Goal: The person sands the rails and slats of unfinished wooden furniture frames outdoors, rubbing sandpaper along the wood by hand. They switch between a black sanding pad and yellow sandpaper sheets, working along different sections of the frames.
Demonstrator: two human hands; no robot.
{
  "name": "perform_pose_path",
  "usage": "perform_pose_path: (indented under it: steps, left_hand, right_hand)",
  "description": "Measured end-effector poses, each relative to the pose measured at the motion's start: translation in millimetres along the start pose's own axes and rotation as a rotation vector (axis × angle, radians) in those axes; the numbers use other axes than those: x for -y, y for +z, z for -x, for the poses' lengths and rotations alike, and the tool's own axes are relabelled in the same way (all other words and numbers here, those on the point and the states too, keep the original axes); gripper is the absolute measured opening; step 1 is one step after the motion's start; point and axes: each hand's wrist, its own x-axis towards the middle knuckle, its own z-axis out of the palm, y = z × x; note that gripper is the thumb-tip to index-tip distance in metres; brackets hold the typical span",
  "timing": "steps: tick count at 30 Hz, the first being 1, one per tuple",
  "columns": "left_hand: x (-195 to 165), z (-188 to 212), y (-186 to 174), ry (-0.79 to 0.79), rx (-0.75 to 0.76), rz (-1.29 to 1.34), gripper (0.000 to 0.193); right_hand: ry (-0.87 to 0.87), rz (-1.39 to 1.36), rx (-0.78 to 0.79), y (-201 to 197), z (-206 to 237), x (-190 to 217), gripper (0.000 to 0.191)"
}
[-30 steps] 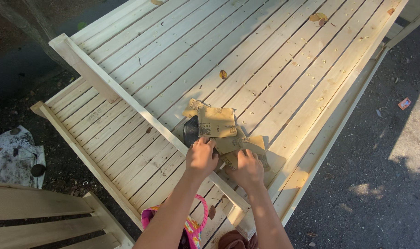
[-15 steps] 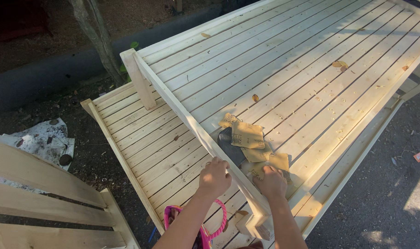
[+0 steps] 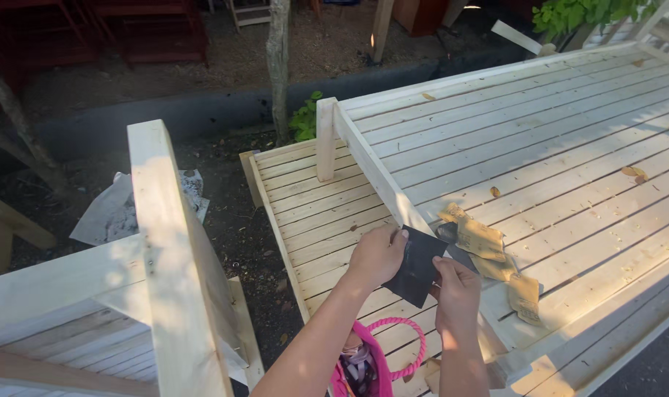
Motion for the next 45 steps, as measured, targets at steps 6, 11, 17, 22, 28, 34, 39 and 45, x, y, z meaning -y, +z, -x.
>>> perform_pose_path:
  steps: [6, 11, 17, 22, 28, 34, 39, 45]
  left_hand:
    - [19, 146, -199, 0.085, -0.254, 0.273, 0.035]
    - [106, 305, -358, -0.063, -0.396, 0.639, 0.032]
    - [219, 471, -507, -0.131, -0.609, 0.835, 0.025]
    - [278, 540, -585, -0.277, -0.706, 0.962, 0.027]
    - [341, 553, -669, -0.321, -0.848, 0.902, 0.023]
    - [414, 552, -794, -0.344, -1.086, 0.700, 0.020]
    - [465, 551, -880, -0.400, -1.238, 0.319, 0.016]
    - [526, 553, -965, -0.322, -0.982, -0.548, 0.019]
  right_hand:
    - [-0.080, -0.177, 0.338, 146, 197, 22, 0.021]
    - [0.167, -0.198, 0.518, 279, 376, -16, 0.033]
    - [0.346, -0.212, 0.915, 412, 549, -103, 0.041]
    - [0.553, -0.255, 1.080, 492, 635, -159, 0.045]
    - [0.784, -0.195, 1.101, 601, 666, -217, 0.051]
    - [0.597, -0.138, 1.296, 734, 683, -241, 0.053]
    - [0.227, 0.054, 1.253, 824, 684, -247, 0.035]
    - [0.068, 0.136, 1.197, 886, 691, -266, 0.026]
